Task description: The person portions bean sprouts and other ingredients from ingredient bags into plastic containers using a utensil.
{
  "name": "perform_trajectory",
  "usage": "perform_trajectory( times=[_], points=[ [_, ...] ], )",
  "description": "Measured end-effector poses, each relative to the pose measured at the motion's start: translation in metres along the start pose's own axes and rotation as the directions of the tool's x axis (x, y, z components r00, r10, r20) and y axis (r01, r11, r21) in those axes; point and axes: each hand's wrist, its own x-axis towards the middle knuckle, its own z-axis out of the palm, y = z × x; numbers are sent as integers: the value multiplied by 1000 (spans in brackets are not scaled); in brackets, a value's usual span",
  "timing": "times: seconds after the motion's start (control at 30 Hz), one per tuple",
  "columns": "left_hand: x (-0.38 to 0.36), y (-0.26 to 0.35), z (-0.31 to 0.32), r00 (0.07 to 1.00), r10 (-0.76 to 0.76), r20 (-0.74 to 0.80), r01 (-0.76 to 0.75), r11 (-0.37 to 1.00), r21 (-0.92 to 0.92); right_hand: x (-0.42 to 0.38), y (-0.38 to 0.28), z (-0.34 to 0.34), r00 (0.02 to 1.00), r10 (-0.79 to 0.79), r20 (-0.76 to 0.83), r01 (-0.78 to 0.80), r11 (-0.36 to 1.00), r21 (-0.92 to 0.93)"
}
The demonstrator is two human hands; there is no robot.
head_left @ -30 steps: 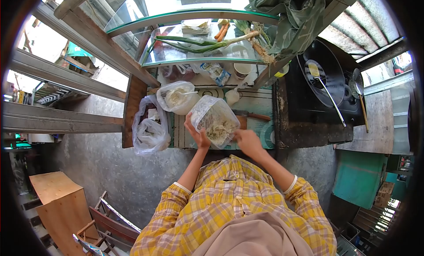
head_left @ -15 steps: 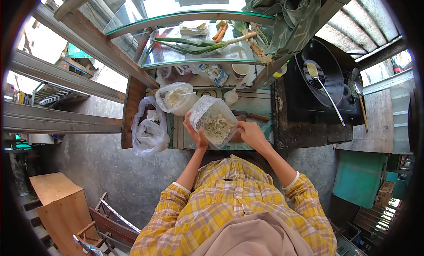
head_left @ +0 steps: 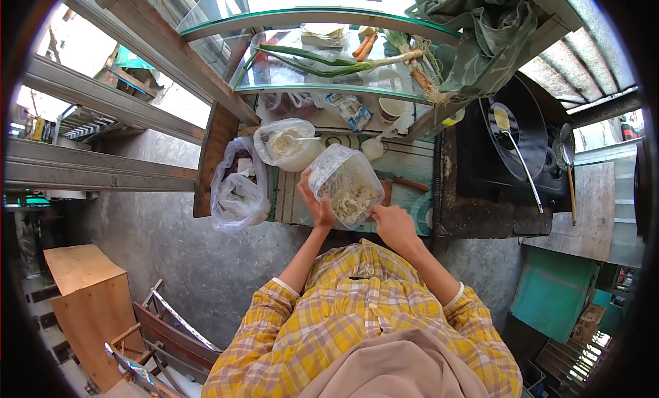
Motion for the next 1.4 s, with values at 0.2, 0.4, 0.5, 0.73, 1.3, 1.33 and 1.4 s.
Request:
perform_trajectory(
  times=[0.2, 0.4, 0.5, 0.73, 1.3, 1.33, 1.4],
  points=[
    [5, -5, 0, 998, -33, -60, 31, 999, -32, 39, 40, 46, 995, 89, -44, -85, 992, 89],
    [4, -4, 0, 996, -60, -69, 58, 998, -28, 31, 32, 28, 995, 70, -73, -66, 997, 49],
    [3, -2, 0, 992, -98, -82, 95, 995, -37, 41, 42, 7, 989, 93, -114, -80, 991, 110],
    [8, -5, -16, 978, -166, -126, 142, 973, -183, 144, 94, -5, 919, 80, -385, 148, 837, 527],
    [-11, 2, -27, 956, -161, -245, 145, 986, -82, 211, 73, -15, 611, -30, -791, 486, 803, 345],
    [-10, 2, -26, 955, -166, -245, 147, 985, -93, 196, 70, -17, 613, -76, -786, 508, 800, 319],
    [-8, 2, -24, 954, -173, -245, 149, 982, -116, 164, 63, -23, 633, -180, -753, 553, 786, 276]
  ],
)
